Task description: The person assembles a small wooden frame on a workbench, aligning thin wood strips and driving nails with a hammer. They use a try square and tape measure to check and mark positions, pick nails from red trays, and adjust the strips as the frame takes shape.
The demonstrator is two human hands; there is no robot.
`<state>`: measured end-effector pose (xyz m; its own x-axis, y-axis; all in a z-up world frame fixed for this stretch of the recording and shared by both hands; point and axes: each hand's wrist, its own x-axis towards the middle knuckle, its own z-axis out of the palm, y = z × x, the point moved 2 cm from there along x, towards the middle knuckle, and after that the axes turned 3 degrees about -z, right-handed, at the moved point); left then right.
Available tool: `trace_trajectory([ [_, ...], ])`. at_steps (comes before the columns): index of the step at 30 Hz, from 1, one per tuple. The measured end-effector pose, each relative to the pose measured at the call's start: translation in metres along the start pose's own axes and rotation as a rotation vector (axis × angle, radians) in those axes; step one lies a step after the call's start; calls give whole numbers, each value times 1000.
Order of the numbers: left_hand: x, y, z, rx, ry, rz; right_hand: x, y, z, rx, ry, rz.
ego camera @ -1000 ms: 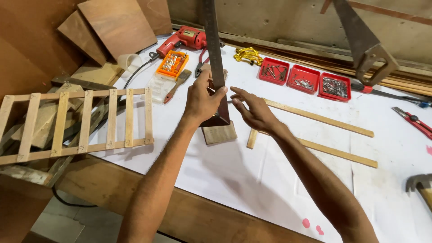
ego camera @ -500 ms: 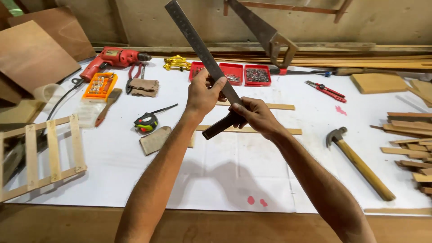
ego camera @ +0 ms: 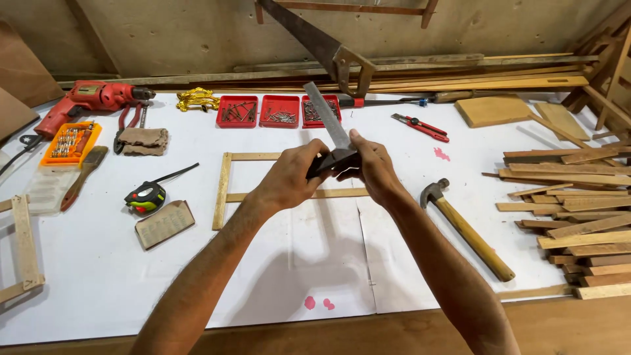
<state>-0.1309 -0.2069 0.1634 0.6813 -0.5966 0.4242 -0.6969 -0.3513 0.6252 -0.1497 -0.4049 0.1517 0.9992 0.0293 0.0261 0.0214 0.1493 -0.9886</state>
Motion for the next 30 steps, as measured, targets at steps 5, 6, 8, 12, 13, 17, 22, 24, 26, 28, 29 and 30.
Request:
trace_trajectory([
  [5,16,18,-24,-73,174,26,8,-19,-27,-549,234,-568],
  [6,17,19,-30,-66,245,23,-2,-41,-16,-913,339,-825],
  [8,17,8,-38,-26,335,52,-2,-49,-11,-1025,298,-965],
  [12,3,-4,-60,-492,294,-404,12,-39,5,-1244,234,-1164],
  [13,-3,-13,-62,-488,300,-412,20,-29,5,-1236,225,-1165],
  [17,-39,-71,-62,-590,388,-519,41,3,30,-1002,36,-993],
  [22,-82,-131,-73,-541,405,-583,70,43,55,-914,-113,-846],
  [24,-96,-160,-74,-314,410,-555,83,63,57,-983,-153,-712],
  [26,-103,-177,-79,-184,399,-600,91,81,59,-989,-180,-641],
  [28,-107,-194,-81,-56,386,-641,98,95,60,-997,-209,-570],
  [29,-108,-201,-80,-45,356,-641,100,101,61,-998,-226,-535],
  [30,-107,-210,-80,-34,329,-636,104,106,61,-1000,-241,-505],
])
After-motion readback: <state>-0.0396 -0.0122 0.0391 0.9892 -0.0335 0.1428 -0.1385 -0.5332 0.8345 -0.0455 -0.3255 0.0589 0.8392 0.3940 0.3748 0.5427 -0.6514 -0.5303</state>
